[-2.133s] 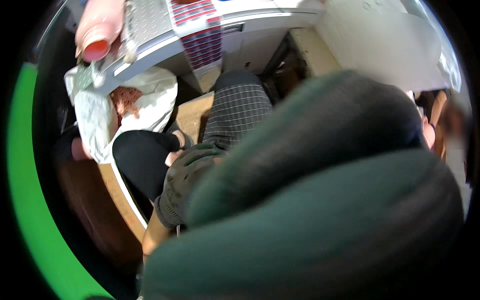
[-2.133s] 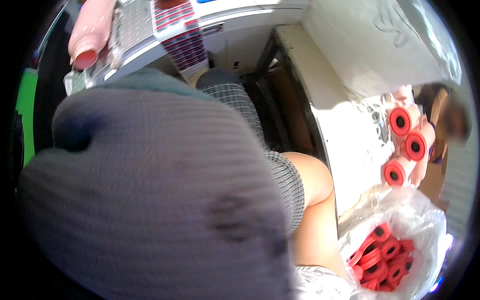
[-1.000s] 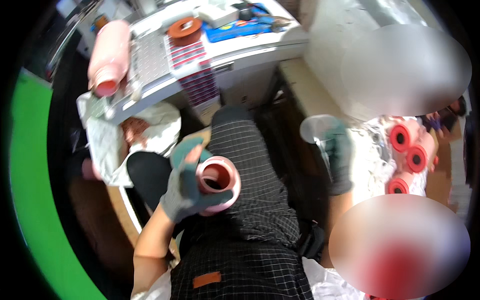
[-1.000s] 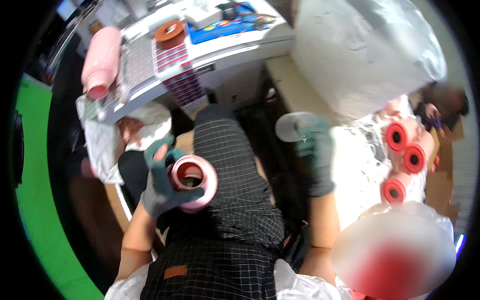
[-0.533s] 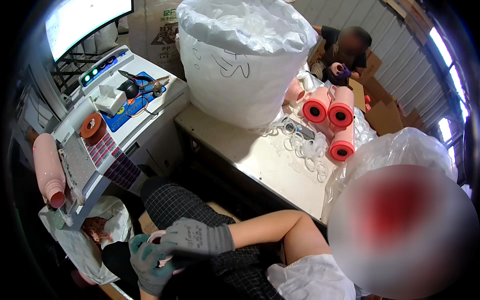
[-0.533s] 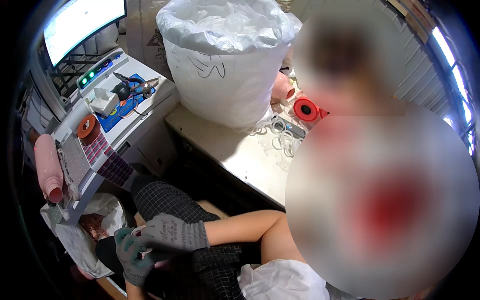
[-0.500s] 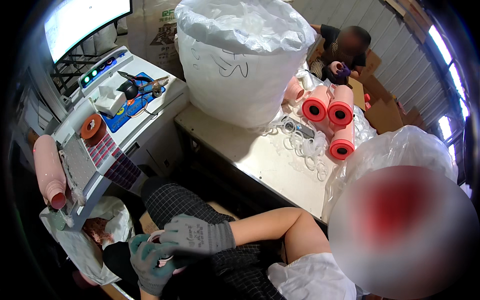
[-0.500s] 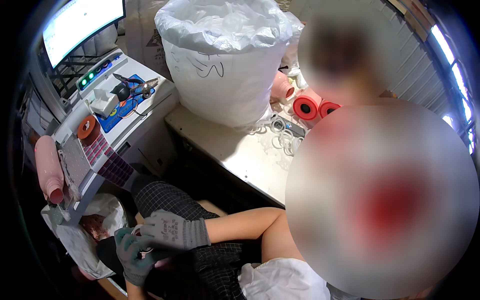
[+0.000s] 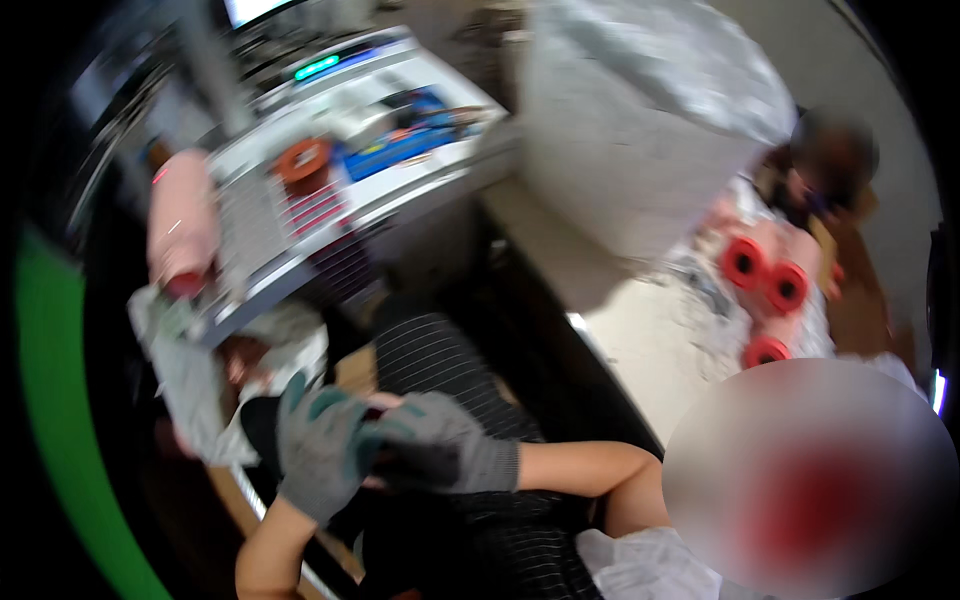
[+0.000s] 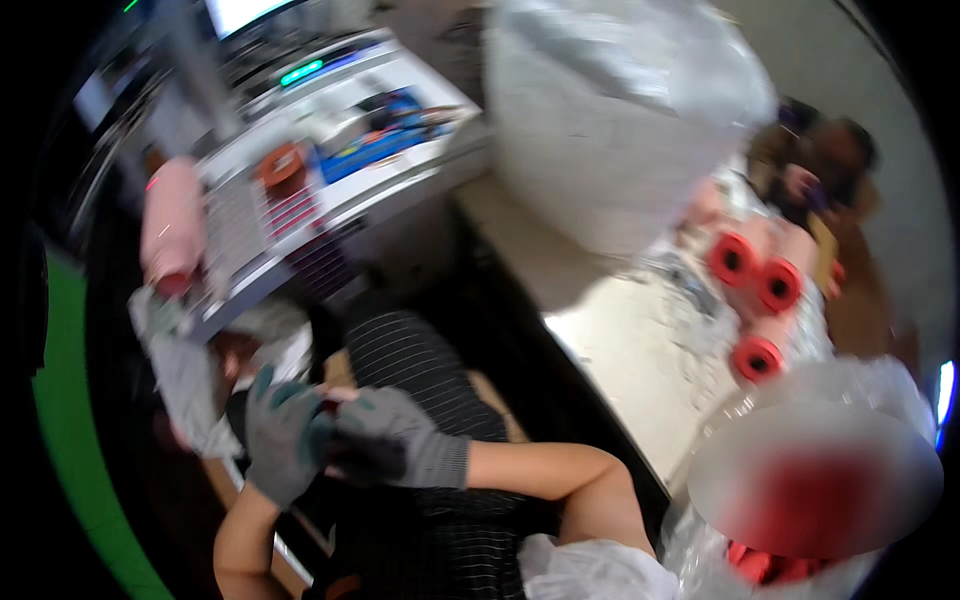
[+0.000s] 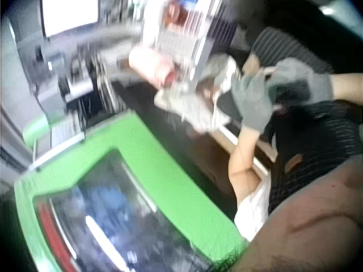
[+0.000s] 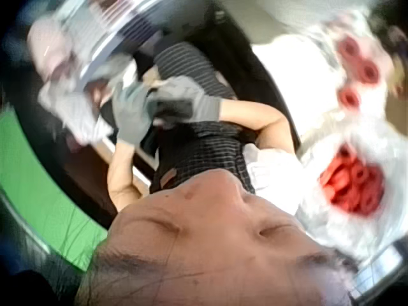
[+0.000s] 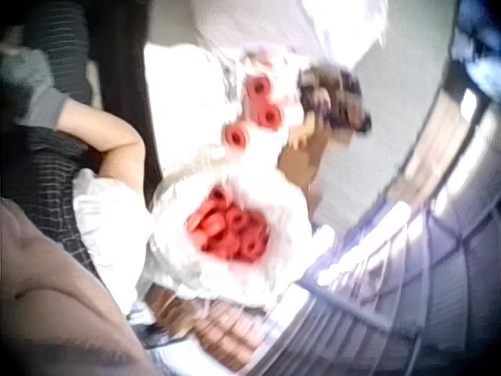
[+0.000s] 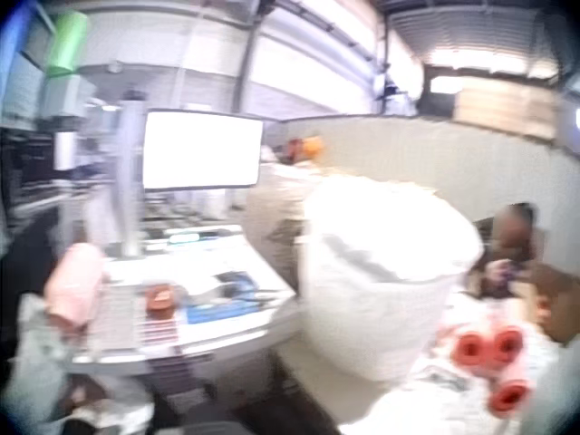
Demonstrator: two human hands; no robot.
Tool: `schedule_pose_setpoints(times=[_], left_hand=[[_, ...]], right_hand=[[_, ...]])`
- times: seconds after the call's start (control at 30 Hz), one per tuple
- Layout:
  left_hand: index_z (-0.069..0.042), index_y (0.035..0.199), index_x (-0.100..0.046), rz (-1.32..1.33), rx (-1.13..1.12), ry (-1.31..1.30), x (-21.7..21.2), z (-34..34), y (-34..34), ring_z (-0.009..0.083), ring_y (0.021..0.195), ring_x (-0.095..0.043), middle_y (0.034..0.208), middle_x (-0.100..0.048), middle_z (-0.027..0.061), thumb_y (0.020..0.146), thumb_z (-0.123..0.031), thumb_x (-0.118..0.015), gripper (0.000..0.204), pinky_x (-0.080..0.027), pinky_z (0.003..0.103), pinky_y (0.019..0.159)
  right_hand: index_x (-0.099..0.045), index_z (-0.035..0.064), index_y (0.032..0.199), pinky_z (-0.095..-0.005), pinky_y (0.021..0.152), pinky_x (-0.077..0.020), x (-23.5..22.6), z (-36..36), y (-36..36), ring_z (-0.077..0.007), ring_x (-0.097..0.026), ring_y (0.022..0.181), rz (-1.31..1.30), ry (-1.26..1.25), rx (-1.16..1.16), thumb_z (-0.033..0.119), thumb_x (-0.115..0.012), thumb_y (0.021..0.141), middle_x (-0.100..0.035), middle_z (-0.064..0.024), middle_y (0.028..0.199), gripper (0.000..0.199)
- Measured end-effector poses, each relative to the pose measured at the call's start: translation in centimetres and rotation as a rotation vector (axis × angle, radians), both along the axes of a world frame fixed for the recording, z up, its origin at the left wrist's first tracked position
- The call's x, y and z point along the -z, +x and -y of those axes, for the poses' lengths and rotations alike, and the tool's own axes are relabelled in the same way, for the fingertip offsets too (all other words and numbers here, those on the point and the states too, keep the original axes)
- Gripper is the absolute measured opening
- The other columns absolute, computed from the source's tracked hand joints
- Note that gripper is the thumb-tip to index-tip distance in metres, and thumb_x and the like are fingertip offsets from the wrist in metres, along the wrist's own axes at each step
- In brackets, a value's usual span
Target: The person sits on the floor and repeatedly picks up pink plastic containers. They peel labels from a roll, apply them to the containers, and place the labeled items into a white bag. The process is repeated for multiple units.
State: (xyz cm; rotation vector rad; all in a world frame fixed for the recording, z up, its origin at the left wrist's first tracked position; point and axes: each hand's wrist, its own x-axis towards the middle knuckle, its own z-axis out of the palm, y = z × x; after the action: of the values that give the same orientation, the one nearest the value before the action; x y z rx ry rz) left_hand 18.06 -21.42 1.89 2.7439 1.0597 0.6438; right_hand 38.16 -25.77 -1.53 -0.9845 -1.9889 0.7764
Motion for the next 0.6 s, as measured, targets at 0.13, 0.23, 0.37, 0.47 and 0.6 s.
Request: schedule_pose_setpoints(times=[0.13,0.23,0.37,0.47,0.6], left_hand=[[-0.012,0.089,-0.071,-0.252,0.033,0.028,-1.9,-0.9,0.6,0.0288,0.088,-0.062,0.082,-0.063,0.0055,0.076,-0.021,-0.073,0.015,-0.049,0.049,0.093],[-0.012,0.081,-0.071,-0.274,0.092,0.082,-2.9,-2.2,1.0,0.0269,0.085,-0.061,0.084,-0.062,0.0049,0.071,-0.023,-0.076,0.016,-0.050,0.042,0.082],[-0.011,0.083,-0.072,-0.409,0.255,0.008,-2.9,-4.8,1.8,0.0282,0.090,-0.063,0.100,-0.065,0.0092,0.073,-0.029,-0.076,0.020,-0.052,0.042,0.082],[-0.012,0.086,-0.074,-0.412,0.403,-0.253,-1.1,-6.0,1.7,0.0308,0.096,-0.066,0.101,-0.066,0.0106,0.076,-0.030,-0.075,0.021,-0.054,0.043,0.081],[-0.012,0.100,-0.073,-0.370,0.304,-0.196,0.3,-5.4,1.7,0.0322,0.086,-0.070,0.092,-0.066,0.0103,0.079,-0.026,-0.074,0.025,-0.057,0.042,0.071]], right_hand=[[-0.070,0.0135,0.108,-0.0374,0.077,-0.0537,0.8,0.4,-0.5,-0.0245,-0.067,0.086,0.094,0.046,0.138,0.037,-0.082,0.083,-0.066,-0.0119,0.118,0.037],[-0.069,0.0124,0.106,-0.0381,0.073,-0.0521,1.0,0.4,-0.9,-0.0237,-0.066,0.084,0.263,0.106,0.113,0.039,-0.079,0.086,-0.065,-0.0064,0.097,0.035],[-0.069,0.0108,0.101,-0.0384,0.069,-0.0501,1.5,0.1,-0.5,-0.0227,-0.064,0.078,0.304,0.236,0.133,0.038,-0.079,0.082,-0.062,-0.0047,0.086,0.035],[-0.067,0.0103,0.091,-0.0385,0.068,-0.0475,1.2,-0.1,0.1,-0.0233,-0.061,0.076,0.279,0.180,0.080,0.041,-0.078,0.083,-0.060,-0.0053,0.084,0.034],[-0.071,0.0101,0.089,-0.0398,0.064,-0.0476,2.0,0.1,0.5,-0.0233,-0.061,0.074,0.255,0.225,0.061,0.038,-0.074,0.088,-0.061,-0.0063,0.085,0.028]])
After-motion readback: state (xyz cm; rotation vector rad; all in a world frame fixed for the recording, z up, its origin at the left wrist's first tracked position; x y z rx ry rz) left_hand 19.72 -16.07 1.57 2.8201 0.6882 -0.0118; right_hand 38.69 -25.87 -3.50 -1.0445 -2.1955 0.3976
